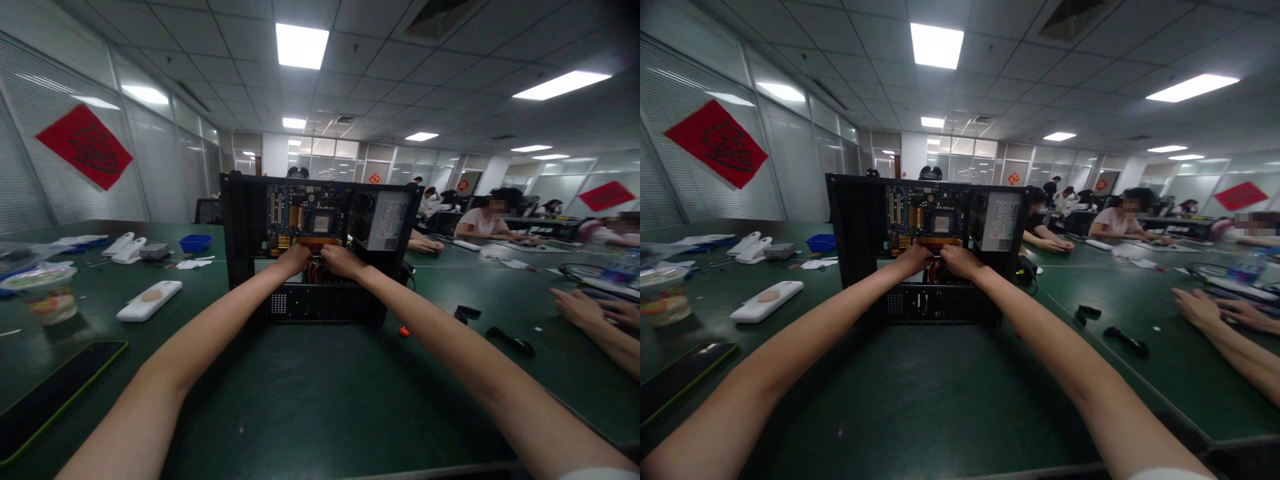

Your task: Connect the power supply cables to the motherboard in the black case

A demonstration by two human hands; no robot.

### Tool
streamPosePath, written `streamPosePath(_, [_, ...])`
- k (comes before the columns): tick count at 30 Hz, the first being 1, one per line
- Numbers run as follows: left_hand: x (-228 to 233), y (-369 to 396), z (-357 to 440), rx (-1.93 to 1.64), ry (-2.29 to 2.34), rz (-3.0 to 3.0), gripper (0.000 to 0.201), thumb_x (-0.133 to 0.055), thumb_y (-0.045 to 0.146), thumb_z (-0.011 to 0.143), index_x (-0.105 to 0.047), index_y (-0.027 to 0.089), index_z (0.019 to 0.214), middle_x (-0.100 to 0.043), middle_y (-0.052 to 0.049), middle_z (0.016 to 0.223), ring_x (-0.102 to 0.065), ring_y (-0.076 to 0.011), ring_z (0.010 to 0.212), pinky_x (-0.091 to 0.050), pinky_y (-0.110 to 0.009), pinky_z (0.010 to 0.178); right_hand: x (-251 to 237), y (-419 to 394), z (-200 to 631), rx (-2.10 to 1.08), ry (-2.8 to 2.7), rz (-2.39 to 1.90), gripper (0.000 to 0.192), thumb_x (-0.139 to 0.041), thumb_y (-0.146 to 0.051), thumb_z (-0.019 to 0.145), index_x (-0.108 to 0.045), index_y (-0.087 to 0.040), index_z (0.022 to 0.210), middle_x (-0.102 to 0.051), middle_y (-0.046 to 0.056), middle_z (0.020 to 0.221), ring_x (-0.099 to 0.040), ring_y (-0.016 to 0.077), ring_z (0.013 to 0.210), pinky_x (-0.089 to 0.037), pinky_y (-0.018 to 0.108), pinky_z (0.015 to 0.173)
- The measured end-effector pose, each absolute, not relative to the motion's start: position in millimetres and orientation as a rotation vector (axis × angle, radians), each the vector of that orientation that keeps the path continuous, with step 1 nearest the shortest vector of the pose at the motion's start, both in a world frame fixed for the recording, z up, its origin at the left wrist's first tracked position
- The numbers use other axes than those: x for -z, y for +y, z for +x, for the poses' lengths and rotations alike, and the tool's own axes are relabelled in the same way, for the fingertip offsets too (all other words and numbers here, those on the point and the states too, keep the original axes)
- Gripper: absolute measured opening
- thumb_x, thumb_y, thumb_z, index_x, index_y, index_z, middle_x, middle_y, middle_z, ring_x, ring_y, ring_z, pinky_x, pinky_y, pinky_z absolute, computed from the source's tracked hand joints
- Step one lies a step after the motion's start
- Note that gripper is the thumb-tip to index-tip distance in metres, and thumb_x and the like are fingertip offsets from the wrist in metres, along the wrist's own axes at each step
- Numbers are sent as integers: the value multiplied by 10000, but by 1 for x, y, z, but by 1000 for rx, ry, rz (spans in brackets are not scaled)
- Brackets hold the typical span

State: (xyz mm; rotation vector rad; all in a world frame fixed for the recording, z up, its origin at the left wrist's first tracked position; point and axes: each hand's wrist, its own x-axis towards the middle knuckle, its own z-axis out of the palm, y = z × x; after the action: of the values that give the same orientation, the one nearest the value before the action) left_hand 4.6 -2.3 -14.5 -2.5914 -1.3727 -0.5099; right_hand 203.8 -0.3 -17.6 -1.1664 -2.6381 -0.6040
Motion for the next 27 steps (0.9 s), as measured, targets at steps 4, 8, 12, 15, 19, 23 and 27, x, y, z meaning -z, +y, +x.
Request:
streamPosePath(4, [12,0,5,449,-1395,-2562,245,-620,160,949,-813,131,1096,-769,-184,1090,-717,-301,1074,-538,-361,945,19,3,201,598,-2626,-1171,207,-537,-178,987,-647,-99,1145,-637,170,1230,-605,256,1186,-452,311,976])
streamPosePath(8, [13,4,4,439,-1392,-2550,241,-622,168,945,-816,121,1080,-774,-177,1078,-717,-292,1058,-532,-345,928,18,3,196,590,-2586,-1225,233,-508,-162,991,-648,-93,1164,-647,187,1225,-634,265,1148,-473,318,941])
streamPosePath(12, [12,4,3,454,-1365,-2560,294,-545,110,956,-819,118,1063,-779,-161,1097,-719,-266,1038,-522,-332,920,16,2,192,570,-2567,-1268,243,-526,-173,985,-667,-94,1166,-671,202,1227,-668,280,1118,-490,324,913])
streamPosePath(15, [12,5,3,515,-1344,-2580,270,-563,140,962,-822,107,1031,-789,-149,1064,-719,-247,994,-514,-312,895,16,2,190,526,-2545,-1298,246,-534,-184,989,-680,-91,1163,-707,210,1190,-694,294,1090,-497,334,896])
streamPosePath(19, [13,7,3,549,-1363,-2584,245,-593,166,953,-826,108,1003,-796,-134,1017,-715,-227,930,-506,-286,839,18,3,193,440,-2519,-1311,225,-559,-174,984,-707,-101,1138,-744,197,1143,-709,272,1082,-492,311,897])
streamPosePath(23, [13,8,2,568,-1311,-2613,257,-576,158,944,-830,118,945,-797,-117,956,-710,-213,889,-496,-276,816,20,-2,201,363,-2484,-1308,261,-533,-135,983,-727,-116,1157,-760,155,1154,-703,227,1096,-484,268,888])
streamPosePath(27, [13,8,4,548,-1328,-2592,262,-580,172,941,-833,117,973,-796,-122,970,-705,-233,917,-496,-302,846,18,-6,206,324,-2447,-1336,330,-467,-145,1006,-757,-110,1157,-769,161,1118,-702,235,1064,-480,285,885])
